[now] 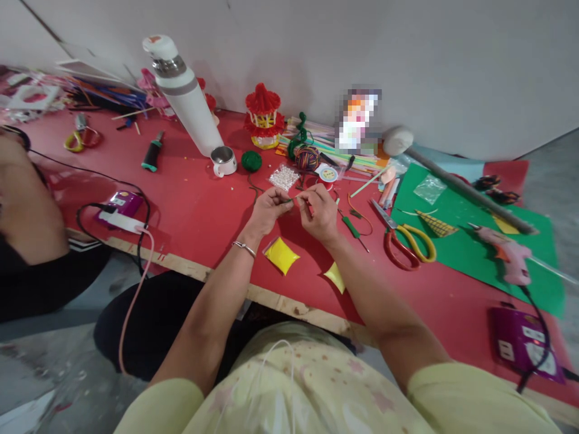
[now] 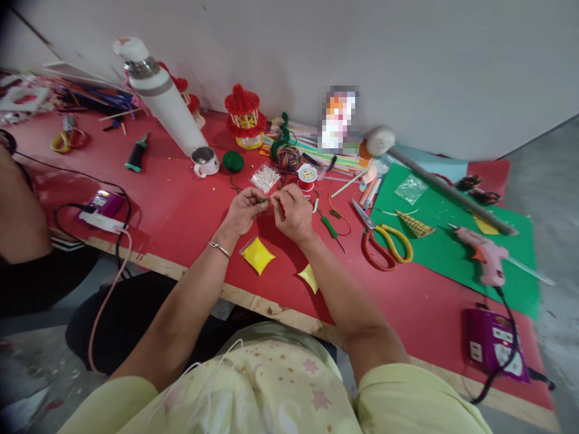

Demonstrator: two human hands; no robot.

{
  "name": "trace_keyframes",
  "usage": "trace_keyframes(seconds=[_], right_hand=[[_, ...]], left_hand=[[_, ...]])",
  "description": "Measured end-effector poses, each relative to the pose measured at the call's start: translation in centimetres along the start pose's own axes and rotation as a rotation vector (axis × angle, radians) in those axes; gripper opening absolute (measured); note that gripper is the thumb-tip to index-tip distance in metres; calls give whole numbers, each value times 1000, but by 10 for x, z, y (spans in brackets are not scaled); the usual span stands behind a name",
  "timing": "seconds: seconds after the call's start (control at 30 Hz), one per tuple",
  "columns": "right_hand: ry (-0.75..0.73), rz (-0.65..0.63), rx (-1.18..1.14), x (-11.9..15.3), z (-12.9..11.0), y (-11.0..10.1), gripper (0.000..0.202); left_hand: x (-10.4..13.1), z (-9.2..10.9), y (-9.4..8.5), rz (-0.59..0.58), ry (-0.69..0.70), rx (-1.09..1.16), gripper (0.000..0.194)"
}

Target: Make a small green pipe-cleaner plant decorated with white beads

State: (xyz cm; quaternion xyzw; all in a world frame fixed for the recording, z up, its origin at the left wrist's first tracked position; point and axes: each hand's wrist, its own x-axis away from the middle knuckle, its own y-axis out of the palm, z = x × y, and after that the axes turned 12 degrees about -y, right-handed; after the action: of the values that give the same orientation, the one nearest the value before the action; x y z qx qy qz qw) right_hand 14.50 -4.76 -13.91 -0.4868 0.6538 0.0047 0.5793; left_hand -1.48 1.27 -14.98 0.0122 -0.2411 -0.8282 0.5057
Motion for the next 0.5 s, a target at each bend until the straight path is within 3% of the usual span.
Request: trace_keyframes(seconds=[0.13,0.3,0.5], right_hand=[[21,6,-32,0,1,-1,19],[159,0,-164,-1,2,-4,25],[117,-4,-305,-7,0,-1,18]], left_hand=[[0,0,0,-11,10,-16,53],[0,0,0,5,14,-33,52],[-2,-3,-3,-34,30,-37,49]])
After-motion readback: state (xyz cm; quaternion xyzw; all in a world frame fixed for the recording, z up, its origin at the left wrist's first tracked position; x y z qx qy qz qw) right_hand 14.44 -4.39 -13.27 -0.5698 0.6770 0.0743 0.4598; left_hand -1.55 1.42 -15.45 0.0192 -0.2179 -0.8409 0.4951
